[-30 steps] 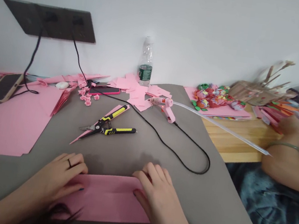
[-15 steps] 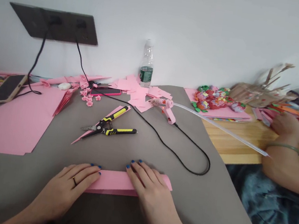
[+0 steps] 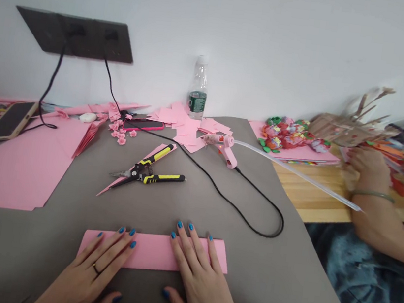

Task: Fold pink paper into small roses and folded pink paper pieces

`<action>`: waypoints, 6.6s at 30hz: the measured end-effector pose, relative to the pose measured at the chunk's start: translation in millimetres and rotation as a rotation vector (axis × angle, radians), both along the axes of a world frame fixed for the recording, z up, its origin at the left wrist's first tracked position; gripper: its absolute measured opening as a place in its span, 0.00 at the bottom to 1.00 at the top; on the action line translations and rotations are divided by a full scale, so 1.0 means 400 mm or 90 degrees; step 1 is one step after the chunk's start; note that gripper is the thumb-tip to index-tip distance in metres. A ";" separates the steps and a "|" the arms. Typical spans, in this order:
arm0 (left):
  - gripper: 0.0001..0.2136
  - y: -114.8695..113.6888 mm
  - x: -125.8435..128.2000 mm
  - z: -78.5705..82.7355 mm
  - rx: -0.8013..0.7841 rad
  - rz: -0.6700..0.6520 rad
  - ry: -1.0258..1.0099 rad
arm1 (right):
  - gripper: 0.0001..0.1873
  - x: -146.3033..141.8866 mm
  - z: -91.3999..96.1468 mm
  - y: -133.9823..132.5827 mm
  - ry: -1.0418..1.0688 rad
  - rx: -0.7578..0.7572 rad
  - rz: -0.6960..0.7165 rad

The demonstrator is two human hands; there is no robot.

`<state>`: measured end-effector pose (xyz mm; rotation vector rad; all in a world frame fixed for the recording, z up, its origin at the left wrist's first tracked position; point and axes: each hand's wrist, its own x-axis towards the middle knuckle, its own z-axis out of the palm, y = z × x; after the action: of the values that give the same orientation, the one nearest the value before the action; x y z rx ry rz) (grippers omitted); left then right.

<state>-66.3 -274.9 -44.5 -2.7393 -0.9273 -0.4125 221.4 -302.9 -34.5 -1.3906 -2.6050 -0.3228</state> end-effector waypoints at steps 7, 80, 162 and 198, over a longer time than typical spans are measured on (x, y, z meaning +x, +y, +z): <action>0.28 -0.005 -0.018 -0.057 -0.040 0.013 0.009 | 0.39 0.011 -0.017 0.002 0.008 -0.028 0.005; 0.13 0.095 0.082 0.138 -0.215 0.120 0.123 | 0.13 -0.050 0.067 0.169 0.098 -0.034 0.030; 0.28 0.097 -0.119 0.040 -0.047 0.104 -0.054 | 0.18 0.194 -0.031 0.113 0.239 0.007 -0.101; 0.05 0.201 0.088 0.093 -0.503 0.181 -0.302 | 0.07 0.030 0.132 0.234 0.314 -0.497 -0.168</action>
<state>-31.2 -194.7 -7.4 -3.1418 -1.9238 -0.8027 233.6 -209.1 18.3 -1.7265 -2.1834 0.9855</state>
